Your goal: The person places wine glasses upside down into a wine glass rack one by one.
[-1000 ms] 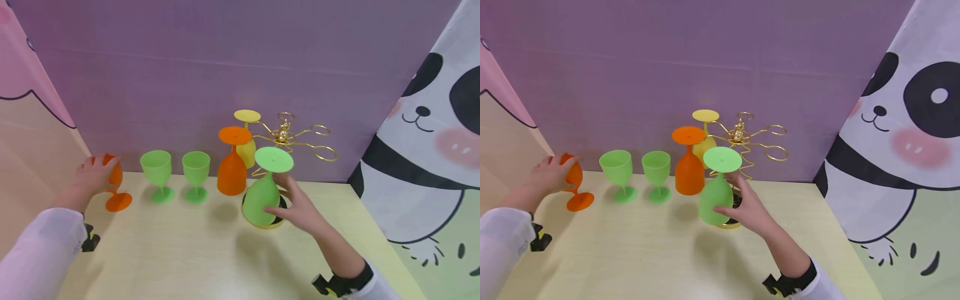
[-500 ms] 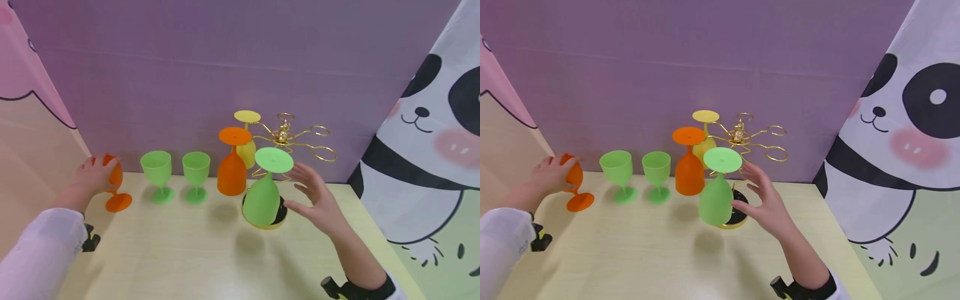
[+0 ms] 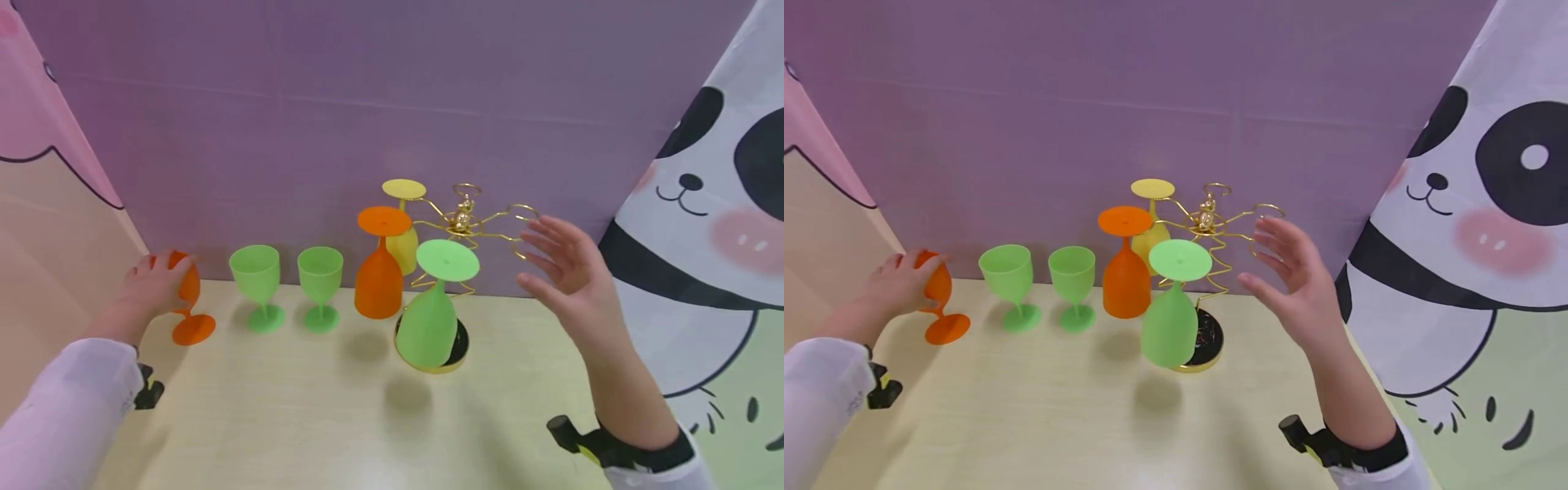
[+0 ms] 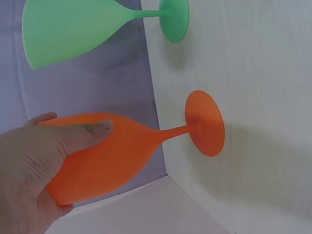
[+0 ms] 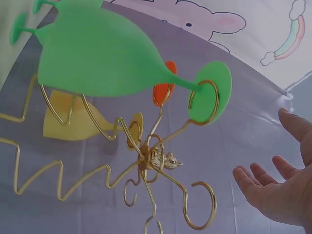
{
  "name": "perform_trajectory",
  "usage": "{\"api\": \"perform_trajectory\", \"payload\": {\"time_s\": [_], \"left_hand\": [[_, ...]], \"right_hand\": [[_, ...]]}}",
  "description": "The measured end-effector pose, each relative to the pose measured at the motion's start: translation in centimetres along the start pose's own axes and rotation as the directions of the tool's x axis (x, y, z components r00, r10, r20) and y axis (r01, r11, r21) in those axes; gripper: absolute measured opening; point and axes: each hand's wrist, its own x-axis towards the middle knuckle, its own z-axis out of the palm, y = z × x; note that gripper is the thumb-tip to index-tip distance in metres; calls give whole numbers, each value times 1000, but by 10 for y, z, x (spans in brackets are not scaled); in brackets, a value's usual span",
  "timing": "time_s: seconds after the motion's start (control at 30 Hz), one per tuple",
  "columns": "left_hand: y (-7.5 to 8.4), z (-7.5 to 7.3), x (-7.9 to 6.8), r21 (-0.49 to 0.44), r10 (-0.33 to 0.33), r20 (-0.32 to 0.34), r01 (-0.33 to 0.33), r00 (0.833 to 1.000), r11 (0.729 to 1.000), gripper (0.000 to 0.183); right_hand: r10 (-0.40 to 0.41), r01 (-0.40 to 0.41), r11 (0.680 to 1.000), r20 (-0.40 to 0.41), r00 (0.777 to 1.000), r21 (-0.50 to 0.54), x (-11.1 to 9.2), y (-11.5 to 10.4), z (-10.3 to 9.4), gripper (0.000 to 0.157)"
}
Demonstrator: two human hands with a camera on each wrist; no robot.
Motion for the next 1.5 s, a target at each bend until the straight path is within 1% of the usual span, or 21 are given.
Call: {"api": "perform_trajectory", "payload": {"time_s": [0.07,0.13,0.2,0.23,0.27,0.37,0.47,0.5,0.53,0.6,0.63,0.7,0.77,0.87,1.0,1.07,1.13,1.2,1.3,1.4,1.5], "left_hand": [[0,0,-1,4,2,0,-2,1000,1000,86],[0,-1,-1,6,3,-4,-3,1000,1000,85],[1,-1,-2,8,-1,-5,1,1000,1000,83],[1,-2,-2,10,0,-5,1,1000,1000,83],[1,-2,-2,11,0,-6,0,1000,1000,83],[2,-3,-3,11,0,4,0,1000,1000,83],[4,-4,-3,14,4,16,-4,1000,1000,84],[5,-4,-3,15,5,16,-5,1000,1000,84],[5,-4,-3,18,8,15,-8,1000,1000,84],[5,-4,-2,24,9,11,-9,1000,1000,84],[5,-4,-2,27,9,11,-10,1000,1000,84],[4,-4,-2,30,9,13,-9,1000,1000,84],[4,-4,-2,31,7,18,-8,1000,999,84],[4,-5,-2,23,7,20,-7,1000,1000,85],[4,-5,-1,15,7,15,-7,1000,1000,85],[3,-5,-1,13,7,14,-7,1000,1000,84],[3,-5,-1,12,10,11,-10,1000,1000,85],[3,-4,-1,11,10,11,-10,1000,1000,85],[4,-4,0,22,13,7,-13,1000,1000,85],[4,-5,1,25,12,2,-12,1000,1000,85],[5,-5,1,21,7,7,-7,1000,1000,85]], "right_hand": [[7,-7,1000,5,1000,-25,10,-3,-2,64],[18,-17,997,16,1000,-75,21,-7,-3,63],[37,-30,985,38,999,-170,32,-12,-5,63],[42,-29,972,50,998,-233,38,-14,-6,63],[52,-31,952,62,997,-305,43,-16,-6,63],[106,-36,865,111,988,-500,59,-20,-9,63],[170,-27,782,171,971,-623,74,-19,-11,63],[190,-18,761,197,962,-648,79,-19,-12,63],[204,-2,749,228,952,-662,85,-17,-13,62],[222,57,714,303,927,-698,97,-12,-15,62],[228,94,698,345,910,-710,103,-9,-16,62],[249,166,665,426,870,-728,114,-4,-17,61],[273,225,640,491,827,-735,123,1,-18,61],[343,265,601,543,767,-754,135,7,-19,60],[438,274,583,580,687,-765,147,14,-20,56],[473,278,585,599,647,-762,151,18,-20,54],[503,277,586,610,613,-762,154,22,-20,52],[528,277,582,614,586,-765,155,25,-20,49],[555,301,562,621,553,-770,155,29,-19,46],[549,334,561,643,534,-757,156,33,-17,41],[529,355,574,665,527,-738,156,38,-15,36]]}}
